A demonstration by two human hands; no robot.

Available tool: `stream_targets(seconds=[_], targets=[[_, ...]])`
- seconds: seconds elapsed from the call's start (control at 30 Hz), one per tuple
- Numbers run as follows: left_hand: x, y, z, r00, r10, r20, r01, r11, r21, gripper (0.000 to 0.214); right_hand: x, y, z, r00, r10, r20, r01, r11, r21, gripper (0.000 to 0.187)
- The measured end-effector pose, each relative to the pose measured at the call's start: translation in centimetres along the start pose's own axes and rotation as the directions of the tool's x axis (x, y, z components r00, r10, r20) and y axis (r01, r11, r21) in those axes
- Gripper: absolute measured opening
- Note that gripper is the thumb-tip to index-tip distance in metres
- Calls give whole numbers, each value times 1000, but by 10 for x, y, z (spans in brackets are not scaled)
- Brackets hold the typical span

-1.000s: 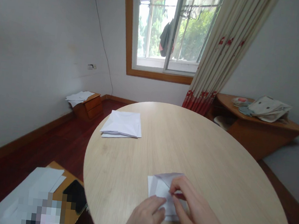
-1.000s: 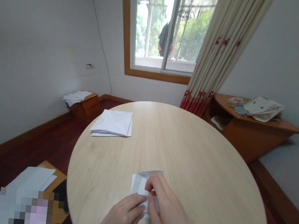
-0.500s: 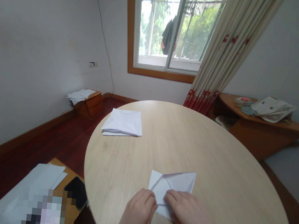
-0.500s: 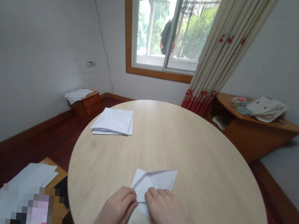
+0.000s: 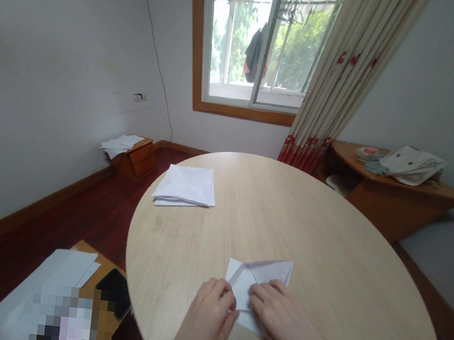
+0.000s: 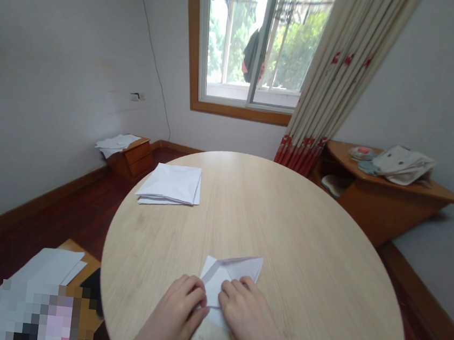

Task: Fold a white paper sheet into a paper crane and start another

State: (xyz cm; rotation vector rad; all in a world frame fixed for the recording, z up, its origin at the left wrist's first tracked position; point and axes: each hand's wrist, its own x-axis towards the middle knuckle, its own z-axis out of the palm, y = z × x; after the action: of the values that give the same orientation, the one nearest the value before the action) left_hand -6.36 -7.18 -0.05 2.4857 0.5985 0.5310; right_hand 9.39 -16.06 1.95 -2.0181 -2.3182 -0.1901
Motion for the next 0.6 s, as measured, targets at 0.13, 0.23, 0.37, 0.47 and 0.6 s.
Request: stream_targets(seconds=[0.13, 0.23, 0.37, 0.47, 0.6], targets=[[0, -3, 2, 998, -54, -22, 51, 995, -88, 19, 5, 4, 1, 999, 52, -5, -52, 997, 63, 22], [0, -6, 2, 996, -79, -44, 76, 994, -81, 21, 8, 6, 4, 996, 75, -45, -71, 993, 97, 17], [-1, -8, 1, 993, -112, -44, 112, 994, 4, 17, 10, 7, 8, 994, 85, -63, -78, 990, 114, 16], [-1, -9, 1, 993, -114, -33, 116, 992, 42, 13, 11, 7, 10, 995, 80, -59, -74, 992, 103, 16], [-1, -8, 3, 991, -125, -51, 129, 987, 100, 10, 14, 5, 11, 995, 75, -68, -71, 996, 63, 17]])
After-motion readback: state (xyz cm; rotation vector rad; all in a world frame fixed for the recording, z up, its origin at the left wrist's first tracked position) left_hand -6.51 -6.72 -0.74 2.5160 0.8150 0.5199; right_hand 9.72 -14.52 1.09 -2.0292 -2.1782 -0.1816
